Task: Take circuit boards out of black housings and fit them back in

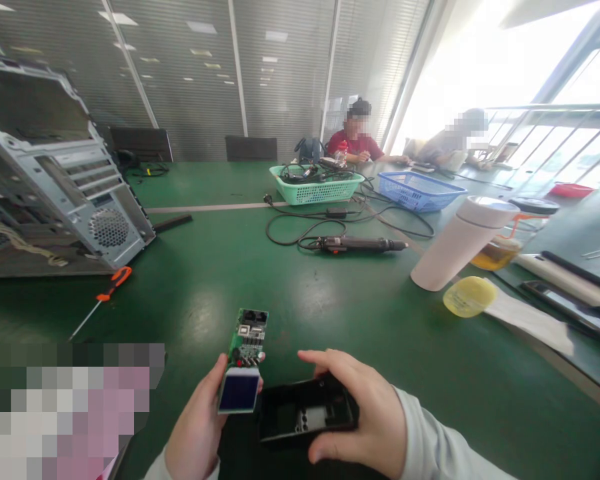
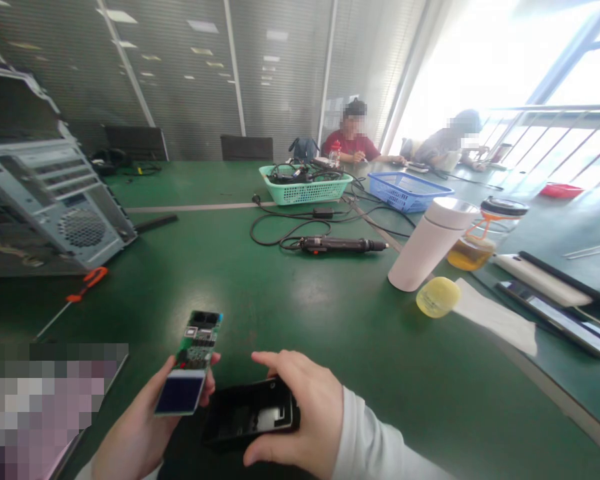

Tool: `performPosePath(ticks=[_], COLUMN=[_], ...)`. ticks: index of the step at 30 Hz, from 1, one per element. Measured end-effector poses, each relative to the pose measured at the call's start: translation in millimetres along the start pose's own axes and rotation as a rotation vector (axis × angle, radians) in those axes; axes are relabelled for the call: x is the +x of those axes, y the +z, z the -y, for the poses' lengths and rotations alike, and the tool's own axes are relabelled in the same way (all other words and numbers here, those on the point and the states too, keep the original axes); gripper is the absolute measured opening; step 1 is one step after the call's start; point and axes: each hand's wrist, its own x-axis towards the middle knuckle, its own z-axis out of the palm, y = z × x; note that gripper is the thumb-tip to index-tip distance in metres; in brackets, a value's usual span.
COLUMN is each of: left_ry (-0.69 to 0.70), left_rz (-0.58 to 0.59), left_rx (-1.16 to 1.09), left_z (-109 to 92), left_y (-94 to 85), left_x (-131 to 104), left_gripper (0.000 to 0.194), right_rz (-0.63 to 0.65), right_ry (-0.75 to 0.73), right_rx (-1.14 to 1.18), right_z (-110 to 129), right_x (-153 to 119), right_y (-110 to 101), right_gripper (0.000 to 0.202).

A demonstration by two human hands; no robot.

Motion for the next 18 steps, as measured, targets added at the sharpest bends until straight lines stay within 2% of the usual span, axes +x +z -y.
performPosePath(ticks=[3, 5, 9, 11, 13, 15, 18], left_ry=[0.034, 0.031, 0.037, 0.038, 0.038, 0.033, 0.030], left_rz=[0.113, 0.125, 0.109, 0.101, 0.101, 0.105, 0.116], left_rx=[-0.016, -0.032, -0.035, -0.026, -0.022, -0.027, -0.034], left_z=[-9.6, -16.5, -21.6, -20.5, -18.8, -17.2, -14.6], left_y=[11.7, 18.7, 22.5, 21.4, 20.2, 18.8, 15.6], left_x=[-9.4, -15.5, -19.7, -19.3, -18.5, -16.8, -11.2], left_gripper=[0.045, 0.042, 0.039, 0.039, 0.038, 0.038, 0.039], right_rz=[0.056, 0.042, -0.109, -0.184, -0.231, -0.238, -0.262], right_ry=[-0.012, 0.001, 0.027, 0.096, 0.204, 0.284, 0.324], right_rx=[-0.120, -0.137, -0.049, 0.002, 0.060, 0.138, 0.221], right_z=[3.3, 5.0, 6.9, 8.0, 8.9, 8.4, 2.8], right_x=[4.1, 6.2, 5.1, 2.7, 0.5, -0.9, -3.1], right_y=[-0.6, -0.7, -0.5, -1.1, -2.1, -2.9, -1.6], right_gripper=[0.058, 0.047, 0.034, 0.027, 0.029, 0.039, 0.050])
